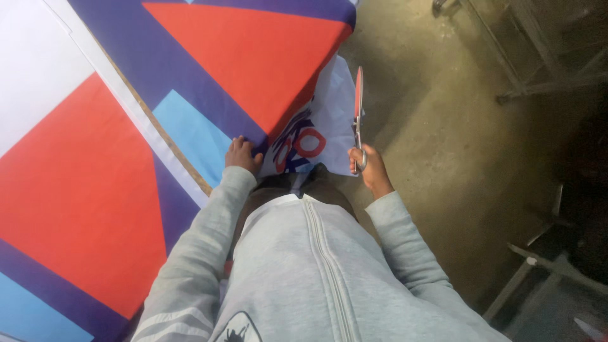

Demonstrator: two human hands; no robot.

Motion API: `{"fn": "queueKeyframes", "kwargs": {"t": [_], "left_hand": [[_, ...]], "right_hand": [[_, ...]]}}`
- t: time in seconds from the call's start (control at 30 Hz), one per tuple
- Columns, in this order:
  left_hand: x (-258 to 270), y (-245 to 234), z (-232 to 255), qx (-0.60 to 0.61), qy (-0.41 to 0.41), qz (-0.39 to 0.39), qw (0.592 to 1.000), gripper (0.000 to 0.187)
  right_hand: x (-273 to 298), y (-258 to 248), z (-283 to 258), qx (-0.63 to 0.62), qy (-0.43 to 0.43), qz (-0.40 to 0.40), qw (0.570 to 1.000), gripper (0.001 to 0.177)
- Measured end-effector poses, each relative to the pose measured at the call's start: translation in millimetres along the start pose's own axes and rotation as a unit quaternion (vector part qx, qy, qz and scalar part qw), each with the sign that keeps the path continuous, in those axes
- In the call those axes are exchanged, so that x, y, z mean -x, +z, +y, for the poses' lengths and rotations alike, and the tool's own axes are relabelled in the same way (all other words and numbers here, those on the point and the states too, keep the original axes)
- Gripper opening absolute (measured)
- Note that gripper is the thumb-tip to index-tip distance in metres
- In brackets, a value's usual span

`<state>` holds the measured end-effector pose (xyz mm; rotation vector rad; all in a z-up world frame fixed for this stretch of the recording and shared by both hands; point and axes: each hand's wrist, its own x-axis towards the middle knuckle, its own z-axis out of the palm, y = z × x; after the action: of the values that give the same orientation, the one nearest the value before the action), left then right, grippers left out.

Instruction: The person uses large shears to cut a long strip along the edge of a large, multicolored fabric banner laid on a table. They guide the shears along the banner's edge, separating a strip from the main piece, then lift and fold the banner to continue cutting along another edge.

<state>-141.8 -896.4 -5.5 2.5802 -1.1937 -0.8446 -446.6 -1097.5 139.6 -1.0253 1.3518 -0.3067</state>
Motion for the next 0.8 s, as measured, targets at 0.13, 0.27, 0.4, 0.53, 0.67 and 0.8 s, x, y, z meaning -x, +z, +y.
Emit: {"fn": "queueKeyframes", "kwargs": {"t": [0.13, 0.27, 0.4, 0.53, 0.67, 0.8], "left_hand": [[0, -3, 3, 0.006, -0.038, -0.014, 0.999, 0.046], [-25, -13, 18, 0.033, -0.04, 0.023, 0.998, 0.043], [-53, -25, 65, 0.054, -0.014, 0.084, 0.995, 0.04], [-100, -13, 147, 0.06, -0.063, 0.073, 0.993, 0.033], [-183, -6, 237, 0.082, 0.039, 0.14, 0.986, 0.035], [-257, 6, 321, 0.047, 0.064, 0.093, 0.992, 0.039]], "right_hand": [[-37, -16, -6, 0.011, 0.0, 0.005, 1.0, 0.021], [-77, -28, -28, 0.033, -0.021, -0.009, 0.999, 0.02], [-119, -47, -59, 0.076, -0.025, -0.042, 0.996, 0.021], [-173, -75, -93, 0.12, -0.01, -0.066, 0.991, 0.021], [-258, -114, -128, 0.218, -0.007, -0.114, 0.969, 0.019], [-304, -150, -168, 0.286, 0.01, -0.171, 0.943, 0.021]]}}
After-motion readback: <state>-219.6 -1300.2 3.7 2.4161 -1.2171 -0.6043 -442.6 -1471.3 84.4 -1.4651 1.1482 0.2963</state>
